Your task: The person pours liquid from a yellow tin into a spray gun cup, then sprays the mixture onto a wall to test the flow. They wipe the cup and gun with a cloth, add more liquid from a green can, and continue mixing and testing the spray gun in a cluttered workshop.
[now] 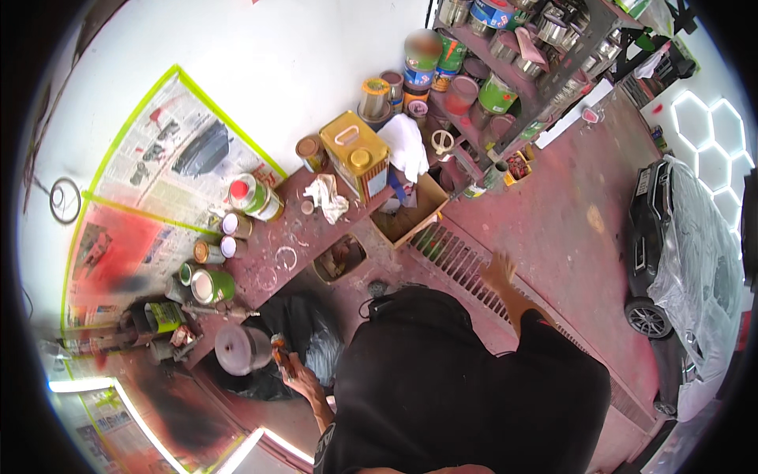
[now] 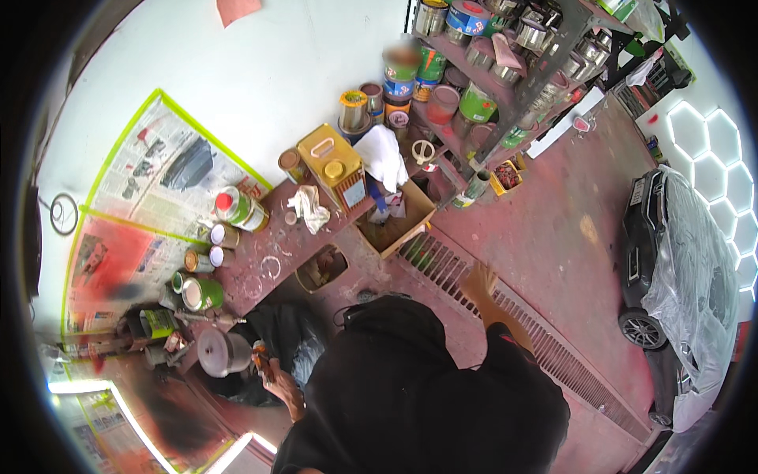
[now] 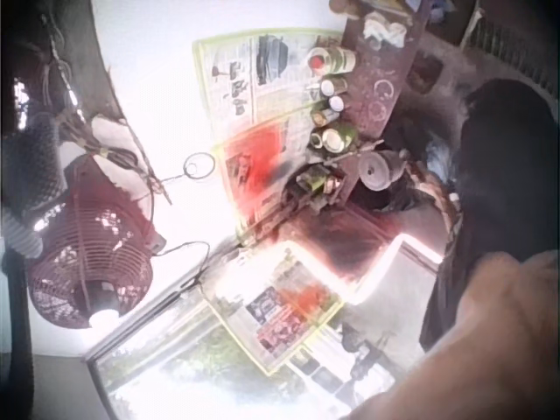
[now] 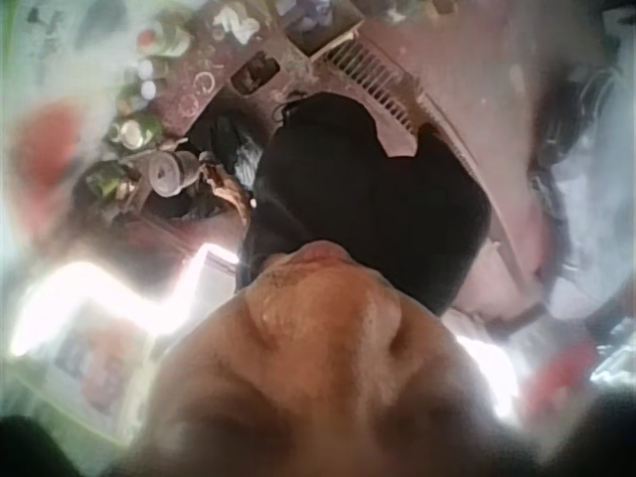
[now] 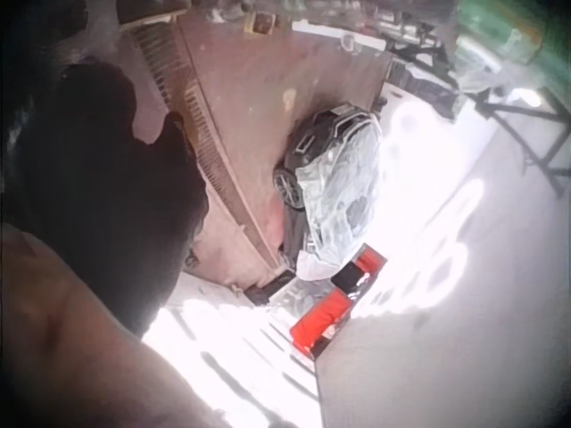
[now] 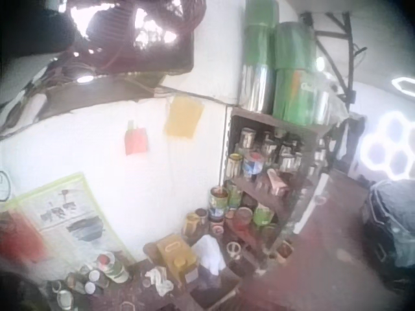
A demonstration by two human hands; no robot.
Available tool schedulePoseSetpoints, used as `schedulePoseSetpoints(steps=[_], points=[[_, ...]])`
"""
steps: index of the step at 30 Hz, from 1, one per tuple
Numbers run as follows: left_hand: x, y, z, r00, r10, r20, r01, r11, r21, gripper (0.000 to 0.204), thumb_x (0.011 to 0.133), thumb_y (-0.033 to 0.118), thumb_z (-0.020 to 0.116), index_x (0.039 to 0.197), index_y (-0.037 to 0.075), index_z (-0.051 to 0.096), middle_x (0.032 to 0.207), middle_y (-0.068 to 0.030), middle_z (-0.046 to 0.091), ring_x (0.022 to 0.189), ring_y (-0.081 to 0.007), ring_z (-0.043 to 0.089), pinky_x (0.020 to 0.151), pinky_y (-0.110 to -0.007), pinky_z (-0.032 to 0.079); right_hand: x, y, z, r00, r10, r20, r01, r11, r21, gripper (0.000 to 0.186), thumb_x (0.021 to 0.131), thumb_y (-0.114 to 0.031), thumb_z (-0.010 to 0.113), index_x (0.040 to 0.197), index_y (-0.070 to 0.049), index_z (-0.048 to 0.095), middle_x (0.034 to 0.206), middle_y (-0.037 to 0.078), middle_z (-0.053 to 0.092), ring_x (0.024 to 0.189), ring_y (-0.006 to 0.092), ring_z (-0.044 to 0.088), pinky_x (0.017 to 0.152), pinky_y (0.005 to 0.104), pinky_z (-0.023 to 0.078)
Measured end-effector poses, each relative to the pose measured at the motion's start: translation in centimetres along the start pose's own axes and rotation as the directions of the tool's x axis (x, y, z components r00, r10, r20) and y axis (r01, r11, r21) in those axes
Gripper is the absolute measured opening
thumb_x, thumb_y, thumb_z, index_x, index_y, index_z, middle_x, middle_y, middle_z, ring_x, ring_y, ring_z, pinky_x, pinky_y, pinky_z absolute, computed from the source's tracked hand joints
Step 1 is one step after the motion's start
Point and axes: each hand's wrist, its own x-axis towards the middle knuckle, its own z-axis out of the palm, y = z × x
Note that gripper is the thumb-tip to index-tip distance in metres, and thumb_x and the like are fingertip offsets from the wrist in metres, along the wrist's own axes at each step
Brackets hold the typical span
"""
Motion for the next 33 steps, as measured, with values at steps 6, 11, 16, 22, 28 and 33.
schedulePoseSetpoints(steps=[6, 11, 16, 22, 28, 33], points=[[-4.2, -1.6, -2.2, 0.986, 0.089, -0.140, -0.106, 0.987, -0.120, 0.028, 0.099, 0.016, 0.067, 0.106, -0.010, 0.069, 0.085, -0.0062, 0.063, 0.079, -0.0186, 0.052, 0.077, -0.038, 0.044, -10.4, 16.5, 9.0, 0.748, 0.191, 0.636, -0.156, 0.981, -0.112, 0.052, 0.092, -0.035, 0.066, 0.125, 0.004, 0.072, 0.131, 0.031, 0.068, 0.127, 0.0449, 0.065, 0.103, 0.0521, 0.051], [-4.7, -10.2, -4.6, 0.998, 0.029, -0.055, -0.030, 0.999, -0.033, 0.028, 0.099, 0.017, 0.065, 0.097, -0.011, 0.065, 0.081, -0.0091, 0.060, 0.077, -0.0188, 0.051, 0.075, -0.040, 0.043, -13.8, 15.4, 9.7, 0.801, 0.026, 0.598, -0.019, 1.000, -0.018, 0.051, 0.090, -0.031, 0.071, 0.114, 0.013, 0.072, 0.116, 0.034, 0.073, 0.113, 0.0466, 0.071, 0.087, 0.0500, 0.058], [-7.6, -11.9, -5.3, 0.998, -0.047, 0.040, 0.049, 0.998, -0.039, 0.031, 0.096, 0.020, 0.065, 0.094, -0.011, 0.065, 0.086, -0.0081, 0.062, 0.080, -0.0201, 0.052, 0.077, -0.039, 0.044, -7.2, 16.5, 10.0, 0.901, -0.186, 0.392, 0.199, 0.980, 0.009, 0.048, 0.093, -0.039, 0.062, 0.116, 0.003, 0.072, 0.119, 0.030, 0.072, 0.119, 0.0455, 0.068, 0.098, 0.0532, 0.054], [-10.3, -10.6, -6.9, 0.998, 0.010, -0.063, -0.009, 1.000, 0.013, 0.035, 0.100, 0.012, 0.061, 0.126, -0.010, 0.067, 0.094, -0.0178, 0.071, 0.080, -0.0263, 0.056, 0.082, -0.045, 0.048, -6.0, 8.0, 1.7, 0.948, -0.223, 0.227, 0.177, 0.963, 0.205, 0.050, 0.094, -0.042, 0.062, 0.120, 0.001, 0.070, 0.120, 0.028, 0.072, 0.115, 0.0443, 0.069, 0.098, 0.0511, 0.054], [-11.8, -13.2, -6.6, 0.991, 0.078, -0.108, -0.081, 0.996, -0.024, 0.047, 0.093, 0.015, 0.063, 0.131, -0.013, 0.065, 0.123, -0.0183, 0.067, 0.102, -0.0261, 0.057, 0.098, -0.040, 0.045, -3.5, 1.7, -1.5, 0.878, -0.353, 0.323, 0.274, 0.925, 0.264, 0.054, 0.094, -0.044, 0.064, 0.124, 0.000, 0.069, 0.125, 0.028, 0.071, 0.118, 0.0453, 0.067, 0.102, 0.0504, 0.053], [-12.0, -14.1, -6.4, 0.990, -0.142, -0.024, 0.143, 0.980, 0.140, 0.045, 0.099, 0.014, 0.057, 0.133, -0.015, 0.061, 0.138, -0.0277, 0.062, 0.113, -0.0362, 0.064, 0.099, -0.043, 0.048, 0.5, 1.3, 0.7, 0.892, -0.330, 0.309, 0.251, 0.930, 0.268, 0.059, 0.093, -0.043, 0.066, 0.134, -0.001, 0.066, 0.127, 0.029, 0.070, 0.121, 0.0451, 0.067, 0.104, 0.0509, 0.052]])
